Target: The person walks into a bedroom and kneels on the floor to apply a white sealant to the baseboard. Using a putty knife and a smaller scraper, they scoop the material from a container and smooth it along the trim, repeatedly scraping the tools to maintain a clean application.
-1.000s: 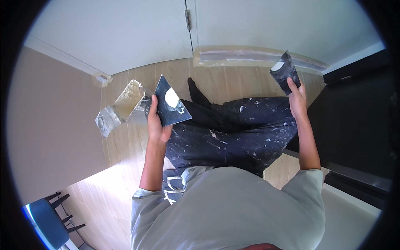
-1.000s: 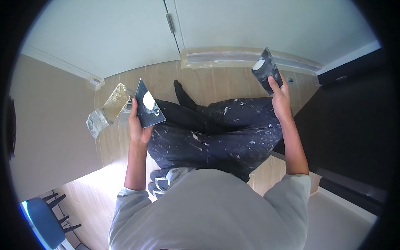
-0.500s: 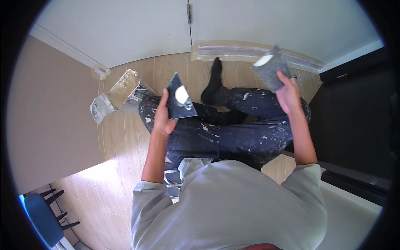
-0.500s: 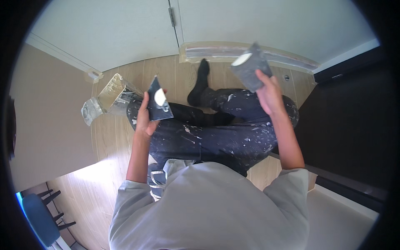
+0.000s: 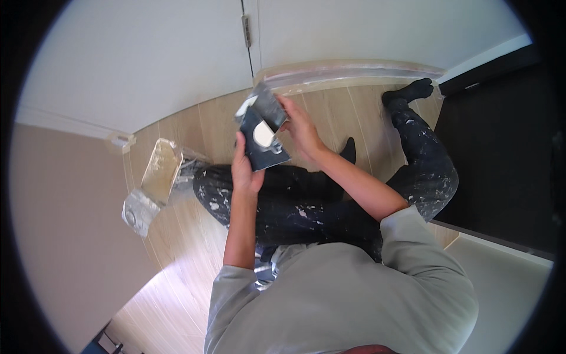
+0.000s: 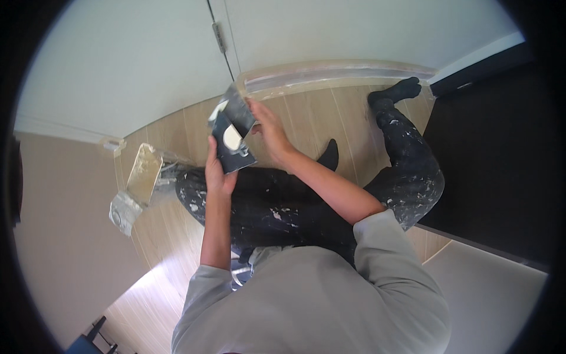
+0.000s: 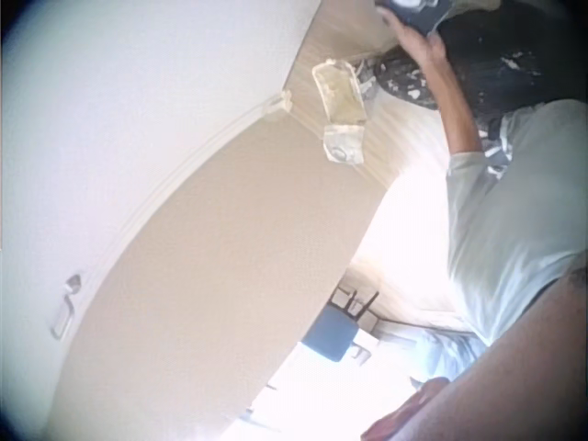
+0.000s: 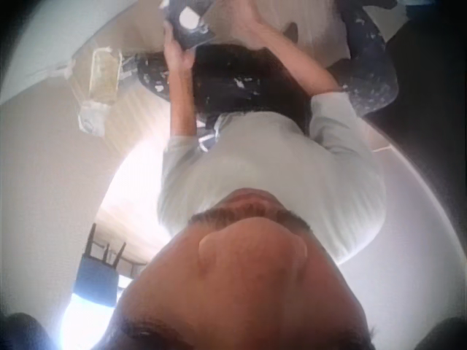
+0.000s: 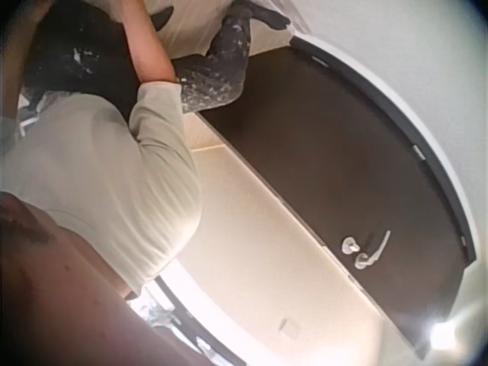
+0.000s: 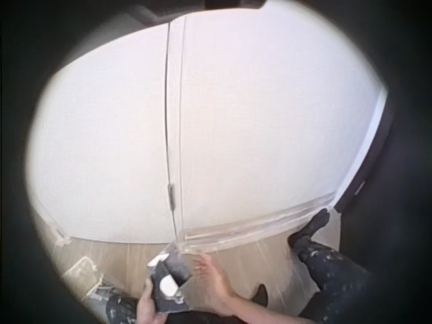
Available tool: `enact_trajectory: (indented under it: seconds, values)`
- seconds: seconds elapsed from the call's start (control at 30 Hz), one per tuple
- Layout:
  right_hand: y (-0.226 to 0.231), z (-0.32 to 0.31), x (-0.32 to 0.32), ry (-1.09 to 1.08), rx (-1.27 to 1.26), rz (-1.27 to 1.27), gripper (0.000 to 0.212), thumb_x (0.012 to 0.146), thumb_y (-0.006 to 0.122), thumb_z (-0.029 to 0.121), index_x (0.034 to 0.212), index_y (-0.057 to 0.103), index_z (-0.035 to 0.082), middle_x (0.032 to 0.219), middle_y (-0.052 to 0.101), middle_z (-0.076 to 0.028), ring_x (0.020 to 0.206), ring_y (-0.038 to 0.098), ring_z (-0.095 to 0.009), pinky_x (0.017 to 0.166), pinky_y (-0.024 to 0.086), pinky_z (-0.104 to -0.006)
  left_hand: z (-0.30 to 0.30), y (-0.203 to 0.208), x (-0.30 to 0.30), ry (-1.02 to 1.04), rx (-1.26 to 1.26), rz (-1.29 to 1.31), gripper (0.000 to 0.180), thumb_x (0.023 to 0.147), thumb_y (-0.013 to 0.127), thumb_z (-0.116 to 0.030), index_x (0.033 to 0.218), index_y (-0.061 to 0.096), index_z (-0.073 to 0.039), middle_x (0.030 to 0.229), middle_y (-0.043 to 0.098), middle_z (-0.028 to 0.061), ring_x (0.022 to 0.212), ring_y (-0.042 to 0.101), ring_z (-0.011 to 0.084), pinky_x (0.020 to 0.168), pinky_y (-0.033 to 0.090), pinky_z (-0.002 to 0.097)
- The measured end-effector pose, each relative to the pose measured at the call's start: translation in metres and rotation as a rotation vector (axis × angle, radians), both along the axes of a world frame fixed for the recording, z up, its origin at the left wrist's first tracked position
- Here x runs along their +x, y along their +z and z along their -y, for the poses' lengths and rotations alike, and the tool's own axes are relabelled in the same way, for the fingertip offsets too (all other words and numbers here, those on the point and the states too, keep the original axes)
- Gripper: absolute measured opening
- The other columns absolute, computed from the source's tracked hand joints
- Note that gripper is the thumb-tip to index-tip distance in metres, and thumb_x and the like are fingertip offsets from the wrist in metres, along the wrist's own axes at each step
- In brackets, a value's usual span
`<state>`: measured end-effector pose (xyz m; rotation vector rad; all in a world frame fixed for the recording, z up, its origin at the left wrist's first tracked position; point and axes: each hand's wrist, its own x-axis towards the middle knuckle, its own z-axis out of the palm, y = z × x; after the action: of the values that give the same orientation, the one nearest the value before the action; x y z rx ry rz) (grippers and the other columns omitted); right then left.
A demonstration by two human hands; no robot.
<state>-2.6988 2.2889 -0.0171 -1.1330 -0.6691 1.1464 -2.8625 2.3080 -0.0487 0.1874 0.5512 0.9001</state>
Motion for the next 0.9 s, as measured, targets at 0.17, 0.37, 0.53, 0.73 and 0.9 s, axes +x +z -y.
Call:
enact_trajectory:
  seconds: [0.17, 0.37, 0.53, 0.73, 0.9]
  values:
    - [-0.118, -0.015, 0.178, -0.550, -0.147, -0.149, 0.064, 0.103, 0.039, 0.045, 0.151, 0.027, 0.004, 0.149, 0.037, -0.012, 0.136, 0.038, -0.029, 0.114, 0.031, -0.0477, -0.052, -0.049, -0.056, -0.006, 0.025, -0.086, 0.045, 0.100, 0.055, -0.040, 0.128, 0.058, -0.005, 0.118, 0.067, 0.0062, 0.106, 0.065, 0.0195, 0.093, 0.052, 0.0365]
    - [-0.164, -0.072, 0.291, -0.864, -0.149, -0.177, 0.079, 0.101, 0.031, 0.050, 0.156, 0.003, 0.002, 0.164, 0.010, -0.014, 0.150, 0.015, -0.030, 0.122, 0.010, -0.0451, -0.066, -0.065, -0.077, 0.045, -0.065, -0.169, 0.040, 0.100, 0.056, -0.041, 0.121, 0.062, -0.007, 0.107, 0.070, 0.0041, 0.092, 0.069, 0.0177, 0.081, 0.056, 0.0334]
    - [-0.213, -0.141, 0.211, -0.967, -0.193, 0.038, 0.079, 0.104, 0.031, 0.048, 0.154, -0.002, -0.003, 0.163, -0.002, -0.020, 0.152, 0.003, -0.030, 0.122, 0.005, -0.0361, -0.071, -0.064, -0.068, 0.083, -0.071, -0.153, 0.039, 0.099, 0.058, -0.037, 0.122, 0.062, -0.005, 0.111, 0.070, 0.0042, 0.094, 0.069, 0.0145, 0.079, 0.056, 0.0278]
    - [-0.201, -0.161, 0.058, -0.689, -0.338, 0.178, 0.085, 0.102, 0.035, 0.055, 0.155, 0.000, -0.001, 0.164, 0.002, -0.017, 0.151, 0.009, -0.028, 0.121, 0.013, -0.0377, -0.075, -0.065, -0.061, 0.028, -0.057, -0.143, 0.041, 0.099, 0.058, -0.038, 0.123, 0.062, -0.004, 0.112, 0.070, 0.0042, 0.095, 0.068, 0.0142, 0.081, 0.056, 0.0268]
    - [-0.181, -0.091, 0.018, 0.112, -0.196, -0.324, 0.078, 0.100, 0.032, 0.062, 0.142, 0.043, -0.004, 0.139, 0.052, -0.021, 0.127, 0.053, -0.029, 0.109, 0.039, -0.0397, -0.077, -0.068, -0.058, 0.023, -0.056, -0.188, 0.045, 0.100, 0.056, -0.039, 0.128, 0.059, -0.004, 0.116, 0.069, 0.0042, 0.097, 0.067, 0.0138, 0.081, 0.055, 0.0287]
